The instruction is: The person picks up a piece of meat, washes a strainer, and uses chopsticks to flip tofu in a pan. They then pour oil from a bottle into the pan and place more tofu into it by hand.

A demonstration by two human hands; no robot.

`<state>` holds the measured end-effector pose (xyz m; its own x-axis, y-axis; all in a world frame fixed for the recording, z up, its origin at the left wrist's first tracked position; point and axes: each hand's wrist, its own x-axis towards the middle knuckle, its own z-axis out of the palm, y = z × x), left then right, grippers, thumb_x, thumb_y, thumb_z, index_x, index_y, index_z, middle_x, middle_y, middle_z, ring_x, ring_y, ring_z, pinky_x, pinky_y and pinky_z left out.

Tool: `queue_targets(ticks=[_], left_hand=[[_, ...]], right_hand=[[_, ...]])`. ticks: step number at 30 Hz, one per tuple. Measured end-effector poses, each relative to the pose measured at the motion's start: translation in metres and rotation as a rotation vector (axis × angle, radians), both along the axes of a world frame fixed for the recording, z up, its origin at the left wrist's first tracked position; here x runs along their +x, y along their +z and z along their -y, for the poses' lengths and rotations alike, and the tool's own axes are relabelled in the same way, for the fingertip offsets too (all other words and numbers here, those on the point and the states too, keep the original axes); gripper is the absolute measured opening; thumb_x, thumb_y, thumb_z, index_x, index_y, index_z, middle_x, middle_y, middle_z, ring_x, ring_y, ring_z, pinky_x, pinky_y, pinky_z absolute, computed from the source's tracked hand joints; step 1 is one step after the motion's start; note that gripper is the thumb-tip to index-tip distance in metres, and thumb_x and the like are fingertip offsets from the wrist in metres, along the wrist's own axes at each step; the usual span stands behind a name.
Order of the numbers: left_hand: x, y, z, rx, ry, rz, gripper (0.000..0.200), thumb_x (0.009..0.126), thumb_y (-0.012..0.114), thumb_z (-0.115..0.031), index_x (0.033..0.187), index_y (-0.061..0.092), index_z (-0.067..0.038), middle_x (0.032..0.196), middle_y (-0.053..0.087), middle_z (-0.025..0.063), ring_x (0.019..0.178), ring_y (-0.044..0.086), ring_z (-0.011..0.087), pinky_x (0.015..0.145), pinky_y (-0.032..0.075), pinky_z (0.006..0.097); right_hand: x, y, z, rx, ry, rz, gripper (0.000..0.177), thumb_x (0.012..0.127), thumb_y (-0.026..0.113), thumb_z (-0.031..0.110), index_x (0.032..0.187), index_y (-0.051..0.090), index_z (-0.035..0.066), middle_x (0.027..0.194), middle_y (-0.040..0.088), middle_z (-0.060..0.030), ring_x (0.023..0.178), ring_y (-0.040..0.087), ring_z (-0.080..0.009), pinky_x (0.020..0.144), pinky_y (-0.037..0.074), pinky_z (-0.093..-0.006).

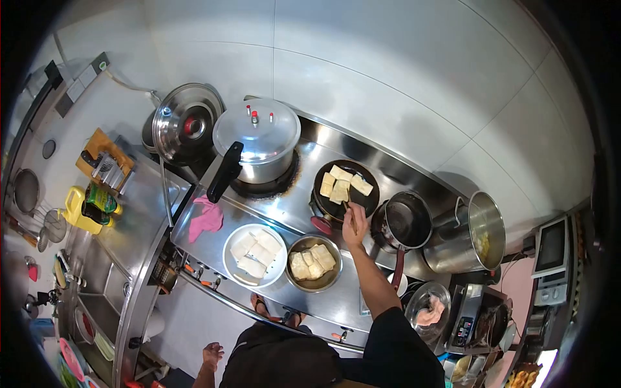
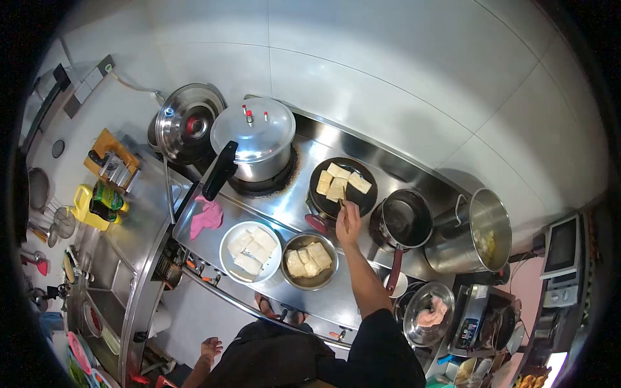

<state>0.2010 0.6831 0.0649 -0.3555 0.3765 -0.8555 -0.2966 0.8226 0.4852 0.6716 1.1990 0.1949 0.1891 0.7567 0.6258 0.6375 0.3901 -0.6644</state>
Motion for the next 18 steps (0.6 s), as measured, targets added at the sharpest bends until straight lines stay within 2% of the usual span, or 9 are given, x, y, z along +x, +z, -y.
queue_targets(ticks=[3,6,9,12,18], left_hand=[[0.004,0.001,0.007,0.015,-0.024,-0.014,0.024,0.095,0.061,-0.024,0.110,0.058,-0.006,0.089,0.065,0.0060,0.068,0.060,0.0143,0.054,0.045,0.0272],[0.004,0.000,0.002,0.031,-0.016,0.003,0.024,0.095,0.060,-0.023,0.112,0.058,-0.006,0.091,0.066,0.0058,0.069,0.061,0.0144,0.056,0.046,0.0275],[0.005,-0.001,-0.007,0.033,-0.036,-0.032,0.025,0.095,0.059,-0.022,0.114,0.058,-0.005,0.092,0.066,0.0057,0.070,0.061,0.0143,0.058,0.047,0.0280],[0.006,0.005,-0.014,0.074,-0.039,-0.053,0.027,0.096,0.058,-0.023,0.116,0.058,-0.005,0.094,0.067,0.0062,0.071,0.062,0.0143,0.059,0.047,0.0280],[0.005,0.001,-0.011,0.028,-0.054,-0.063,0.028,0.096,0.057,-0.022,0.118,0.058,-0.004,0.097,0.068,0.0076,0.073,0.063,0.0160,0.061,0.049,0.0293]], right_hand=[[-0.004,-0.006,0.002,-0.082,0.030,-0.041,0.023,0.085,0.053,0.001,0.107,0.061,0.001,0.099,0.062,-0.0178,0.090,0.062,-0.0362,0.078,0.049,-0.0417],[-0.001,-0.016,-0.002,-0.070,-0.006,0.183,0.023,0.086,0.053,0.004,0.107,0.062,0.002,0.099,0.063,-0.0176,0.089,0.062,-0.0353,0.076,0.048,-0.0424],[0.000,-0.017,-0.010,0.023,-0.025,0.259,0.022,0.088,0.053,0.007,0.107,0.062,0.002,0.098,0.063,-0.0176,0.087,0.061,-0.0353,0.075,0.046,-0.0431],[-0.002,-0.008,-0.014,0.055,-0.043,0.252,0.021,0.089,0.051,0.007,0.106,0.062,0.001,0.097,0.063,-0.0177,0.087,0.061,-0.0366,0.075,0.047,-0.0432],[0.005,-0.012,-0.022,-0.008,0.074,0.209,0.018,0.090,0.053,0.011,0.102,0.062,0.000,0.095,0.063,-0.0175,0.086,0.061,-0.0374,0.074,0.048,-0.0428]])
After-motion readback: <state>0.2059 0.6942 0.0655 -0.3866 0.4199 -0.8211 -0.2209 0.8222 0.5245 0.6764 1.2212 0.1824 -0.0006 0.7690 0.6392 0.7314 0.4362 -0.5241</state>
